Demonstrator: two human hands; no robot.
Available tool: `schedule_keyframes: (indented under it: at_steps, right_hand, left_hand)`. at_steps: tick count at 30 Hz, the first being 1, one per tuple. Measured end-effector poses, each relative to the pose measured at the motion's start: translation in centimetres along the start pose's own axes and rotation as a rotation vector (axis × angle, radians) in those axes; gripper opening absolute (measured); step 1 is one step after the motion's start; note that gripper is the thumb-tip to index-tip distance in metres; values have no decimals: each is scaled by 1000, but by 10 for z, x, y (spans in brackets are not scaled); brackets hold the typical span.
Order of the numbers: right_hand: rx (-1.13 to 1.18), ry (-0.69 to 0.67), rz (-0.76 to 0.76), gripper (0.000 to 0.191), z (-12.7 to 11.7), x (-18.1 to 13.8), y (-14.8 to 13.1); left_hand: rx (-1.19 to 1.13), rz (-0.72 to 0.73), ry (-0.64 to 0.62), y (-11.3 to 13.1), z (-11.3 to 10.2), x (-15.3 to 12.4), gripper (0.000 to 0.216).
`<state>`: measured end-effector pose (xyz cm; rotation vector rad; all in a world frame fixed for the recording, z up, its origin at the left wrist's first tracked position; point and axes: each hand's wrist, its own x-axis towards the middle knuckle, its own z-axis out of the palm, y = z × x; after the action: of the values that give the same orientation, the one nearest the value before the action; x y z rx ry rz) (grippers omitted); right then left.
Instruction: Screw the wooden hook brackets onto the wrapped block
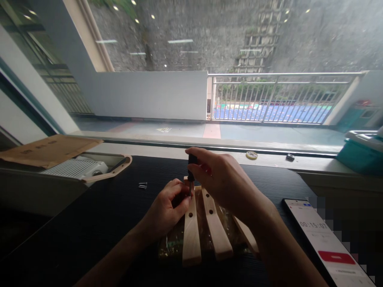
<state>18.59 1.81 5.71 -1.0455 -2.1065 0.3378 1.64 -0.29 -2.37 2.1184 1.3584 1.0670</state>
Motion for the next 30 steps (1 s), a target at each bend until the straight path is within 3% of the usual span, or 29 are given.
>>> schedule_keyframes:
  at_steps: [18,21,26,30]
  right_hand:
    - [-26,-10,53,27,-4,2,-6]
    - [-131,-110,34,26,-16,13,-13]
    - [-189,-434,-3,20,-39,30,-31]
    - [-215,-516,-26,19,-39,35,-39]
  left_hand:
    - [12,-2,19,1,0,-1,10]
    - [18,-4,23,0,0,0,10]
    - [6,9,11,-2,0,0,9]
    - [-4,6,12,-3,0,1,8]
